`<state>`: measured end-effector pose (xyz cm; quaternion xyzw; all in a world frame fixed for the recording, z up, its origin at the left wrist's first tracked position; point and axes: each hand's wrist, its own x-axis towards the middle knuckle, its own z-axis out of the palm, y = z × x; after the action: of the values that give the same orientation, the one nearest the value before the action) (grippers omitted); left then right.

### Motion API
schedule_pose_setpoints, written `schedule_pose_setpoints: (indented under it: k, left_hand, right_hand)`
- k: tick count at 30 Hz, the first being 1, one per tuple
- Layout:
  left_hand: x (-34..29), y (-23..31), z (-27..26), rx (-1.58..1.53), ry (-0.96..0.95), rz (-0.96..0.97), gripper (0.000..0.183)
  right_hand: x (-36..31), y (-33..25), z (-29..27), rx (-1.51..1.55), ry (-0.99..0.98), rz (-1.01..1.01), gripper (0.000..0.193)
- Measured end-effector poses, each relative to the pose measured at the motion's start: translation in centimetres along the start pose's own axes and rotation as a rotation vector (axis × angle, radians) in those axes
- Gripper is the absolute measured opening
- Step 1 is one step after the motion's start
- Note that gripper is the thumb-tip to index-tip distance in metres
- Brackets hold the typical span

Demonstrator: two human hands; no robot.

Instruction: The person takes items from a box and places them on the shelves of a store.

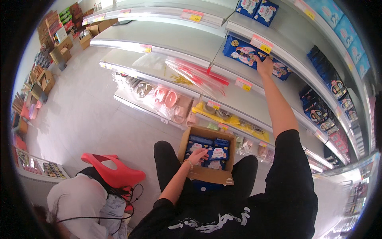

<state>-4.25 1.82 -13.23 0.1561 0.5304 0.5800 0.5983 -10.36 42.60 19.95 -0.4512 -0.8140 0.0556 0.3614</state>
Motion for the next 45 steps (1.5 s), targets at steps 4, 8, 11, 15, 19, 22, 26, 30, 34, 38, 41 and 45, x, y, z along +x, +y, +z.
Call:
schedule_pose_setpoints:
  k: [4,8,11,15,19,22,26,30,34,38,41,45]
  left_hand:
    - [-0.1,-0.8,0.2,0.005,0.013,0.01,0.033]
    - [1.3,-2.6,-0.9,0.125,-0.015,0.009,0.028]
    - [1.2,-3.4,-0.7,0.127,0.055,-0.047,0.027]
    - [0.3,-2.2,-0.2,0.188,0.08,-0.07,0.032]
    - [0.0,-1.6,0.5,0.194,0.078,-0.037,0.027]
    - [0.5,-2.0,-0.1,0.153,0.086,-0.037,0.024]
    - [1.2,-3.9,-0.9,0.27,0.073,0.041,0.022]
    - [-0.2,-2.6,0.7,0.582,0.105,-0.005,0.03]
    - [1.3,-4.3,0.1,0.878,0.056,-0.03,0.041]
    - [0.9,-4.0,0.3,1.069,0.018,-0.004,0.043]
    - [1.6,-2.9,0.8,1.083,-0.04,-0.184,0.048]
    - [1.1,-4.1,1.3,1.348,-0.073,-0.219,0.055]
  right_hand:
    - [-0.9,-1.1,-0.7,-0.035,0.079,0.017,0.074]
    - [-1.5,-2.7,-1.0,-0.239,0.354,-0.131,0.066]
    - [-3.5,-5.9,-3.0,-0.256,0.278,-0.23,0.057]
    - [-3.5,-7.5,-2.2,0.325,-0.29,-0.37,0.046]
    - [-2.2,-6.3,1.4,0.358,-0.268,-0.519,0.051]
    - [-2.9,-5.8,0.9,0.446,-0.32,-0.555,0.053]
    - [-10.6,-5.8,-4.1,0.614,-0.316,-0.508,0.035]
    - [-23.1,-0.6,-5.9,0.849,-0.485,-0.332,0.024]
    - [-37.9,8.6,-1.3,0.657,-0.665,0.099,0.029]
    - [-48.0,14.0,-0.3,0.537,-0.768,0.155,0.033]
    - [-49.2,14.2,-1.6,0.364,-0.914,0.038,0.033]
    - [-50.5,14.4,0.4,0.349,-0.942,0.112,0.032]
